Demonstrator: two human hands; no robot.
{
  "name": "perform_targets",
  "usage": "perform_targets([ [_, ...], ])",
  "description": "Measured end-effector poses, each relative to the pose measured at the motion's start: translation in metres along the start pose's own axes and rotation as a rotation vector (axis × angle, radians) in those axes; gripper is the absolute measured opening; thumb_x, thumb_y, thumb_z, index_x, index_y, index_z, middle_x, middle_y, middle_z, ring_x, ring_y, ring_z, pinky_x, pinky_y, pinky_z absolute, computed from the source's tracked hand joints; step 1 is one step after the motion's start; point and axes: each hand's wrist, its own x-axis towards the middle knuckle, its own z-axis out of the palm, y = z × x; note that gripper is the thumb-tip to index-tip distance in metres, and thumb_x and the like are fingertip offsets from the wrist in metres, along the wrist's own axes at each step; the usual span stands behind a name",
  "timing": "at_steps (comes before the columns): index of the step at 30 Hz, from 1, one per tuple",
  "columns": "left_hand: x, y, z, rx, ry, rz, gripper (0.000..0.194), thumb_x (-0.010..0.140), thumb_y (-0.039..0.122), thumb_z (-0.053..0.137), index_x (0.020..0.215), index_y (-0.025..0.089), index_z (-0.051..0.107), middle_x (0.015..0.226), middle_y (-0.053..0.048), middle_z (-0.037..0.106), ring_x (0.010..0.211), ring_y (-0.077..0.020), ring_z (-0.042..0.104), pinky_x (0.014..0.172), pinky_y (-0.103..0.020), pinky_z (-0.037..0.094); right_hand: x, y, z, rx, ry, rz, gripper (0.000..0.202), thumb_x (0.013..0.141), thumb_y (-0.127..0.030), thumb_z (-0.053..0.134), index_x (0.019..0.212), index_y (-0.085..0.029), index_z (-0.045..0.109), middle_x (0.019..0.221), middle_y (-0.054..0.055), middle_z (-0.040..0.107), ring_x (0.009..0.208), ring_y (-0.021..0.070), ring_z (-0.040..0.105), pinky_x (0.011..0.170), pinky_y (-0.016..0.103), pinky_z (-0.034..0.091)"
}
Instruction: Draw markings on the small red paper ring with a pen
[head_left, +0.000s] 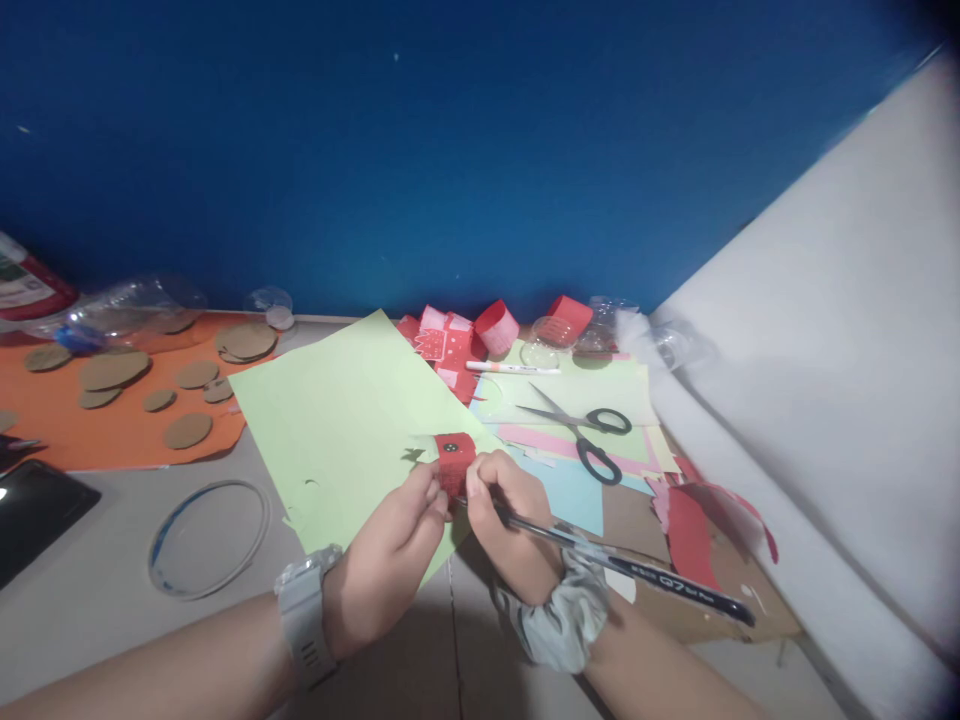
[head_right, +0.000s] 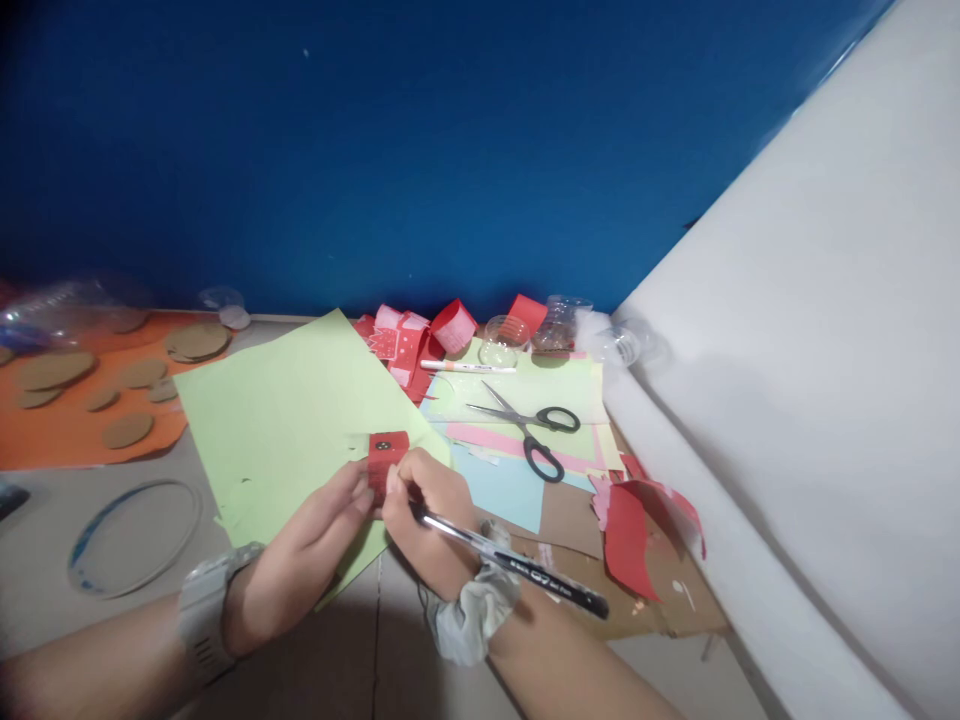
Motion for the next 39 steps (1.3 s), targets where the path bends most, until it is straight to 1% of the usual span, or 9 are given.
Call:
perform_targets([
  [3, 0.0007, 0.0001, -0.0003, -0.002, 0.006, -0.004, 0.028, 0.096, 0.024, 0.039, 0.116, 0.014, 0.056, 0.110, -0.011, 0.070, 0.099, -0.0236, 0.064, 0.091, -0.034, 0.048, 0.0010, -0.0016, -0.0009, -0.001, -0.014, -0.002, 0.024, 0.090, -0.023, 0.046, 0.068, -0.023, 0.036, 0.061, -0.005, 0.041, 0.055, 0.0112, 0.037, 0.053, 0.025, 0.033],
  [10, 0.0000, -0.0015, 0.0000, 0.004, 0.017, 0.007, 0.024, 0.097, 0.026, 0.041, 0.112, 0.018, 0.058, 0.096, -0.006, 0.070, 0.085, -0.0209, 0.062, 0.085, -0.032, 0.048, -0.0001, -0.0003, 0.0010, 0.014, 0.030, -0.002, 0.024, 0.093, -0.024, 0.044, 0.070, -0.023, 0.036, 0.062, -0.005, 0.040, 0.055, 0.0112, 0.038, 0.054, 0.025, 0.034],
  [16, -0.0015, 0.0000, -0.0005, 0.024, 0.000, -0.014, 0.026, 0.098, 0.025, 0.037, 0.113, 0.016, 0.055, 0.099, -0.008, 0.069, 0.086, -0.0207, 0.061, 0.086, -0.033, 0.048, 0.0002, 0.0012, 0.0000, 0.000, -0.016, -0.016, 0.024, 0.092, -0.023, 0.045, 0.070, -0.023, 0.037, 0.062, -0.005, 0.042, 0.056, 0.0111, 0.038, 0.054, 0.025, 0.034],
  [21, -0.0008, 0.0003, -0.0003, -0.014, -0.020, 0.000, 0.025, 0.097, 0.025, 0.037, 0.113, 0.016, 0.054, 0.101, -0.008, 0.068, 0.090, -0.0213, 0.061, 0.088, -0.033, 0.047, -0.0017, 0.0036, 0.0024, 0.024, 0.044, 0.008, 0.023, 0.093, -0.023, 0.045, 0.072, -0.023, 0.037, 0.063, -0.005, 0.042, 0.056, 0.0111, 0.039, 0.054, 0.024, 0.035],
  [24, -0.0008, -0.0011, -0.0002, -0.008, -0.001, -0.007, 0.023, 0.097, 0.025, 0.037, 0.110, 0.017, 0.055, 0.096, -0.007, 0.068, 0.087, -0.0210, 0.061, 0.086, -0.032, 0.047, -0.0008, 0.0017, 0.0017, -0.006, 0.045, 0.003, 0.024, 0.092, -0.024, 0.046, 0.070, -0.023, 0.037, 0.062, -0.005, 0.043, 0.055, 0.0114, 0.040, 0.053, 0.025, 0.035],
  [29, -0.0013, -0.0029, -0.0003, 0.002, 0.037, -0.022, 0.021, 0.096, 0.027, 0.041, 0.104, 0.018, 0.058, 0.093, -0.005, 0.068, 0.084, -0.0206, 0.061, 0.086, -0.031, 0.047, 0.0019, -0.0013, -0.0015, -0.010, -0.054, -0.051, 0.025, 0.090, -0.021, 0.046, 0.067, -0.022, 0.038, 0.062, -0.003, 0.048, 0.056, 0.0114, 0.042, 0.054, 0.025, 0.036],
  [32, -0.0007, -0.0023, -0.0003, -0.005, 0.045, -0.017, 0.021, 0.096, 0.027, 0.043, 0.105, 0.018, 0.059, 0.090, -0.005, 0.068, 0.082, -0.0205, 0.061, 0.085, -0.031, 0.048, 0.0010, -0.0002, -0.0006, -0.015, -0.019, -0.031, 0.024, 0.091, -0.021, 0.046, 0.068, -0.023, 0.038, 0.062, -0.004, 0.046, 0.056, 0.0113, 0.041, 0.053, 0.025, 0.035],
  [35, 0.0000, -0.0027, -0.0001, -0.007, 0.039, 0.008, 0.025, 0.097, 0.026, 0.042, 0.112, 0.017, 0.059, 0.090, -0.005, 0.069, 0.081, -0.0203, 0.062, 0.085, -0.031, 0.048, -0.0006, 0.0009, 0.0011, -0.017, 0.028, -0.012, 0.023, 0.092, -0.023, 0.045, 0.070, -0.023, 0.039, 0.062, -0.004, 0.045, 0.055, 0.0111, 0.041, 0.053, 0.024, 0.036],
  [39, -0.0006, -0.0034, 0.0002, 0.002, 0.056, -0.001, 0.023, 0.097, 0.024, 0.041, 0.109, 0.017, 0.060, 0.095, -0.006, 0.070, 0.085, -0.0203, 0.063, 0.083, -0.030, 0.049, -0.0004, 0.0002, 0.0001, -0.021, -0.019, -0.055, 0.024, 0.092, -0.021, 0.046, 0.069, -0.022, 0.038, 0.064, -0.004, 0.047, 0.057, 0.0111, 0.042, 0.056, 0.025, 0.036],
])
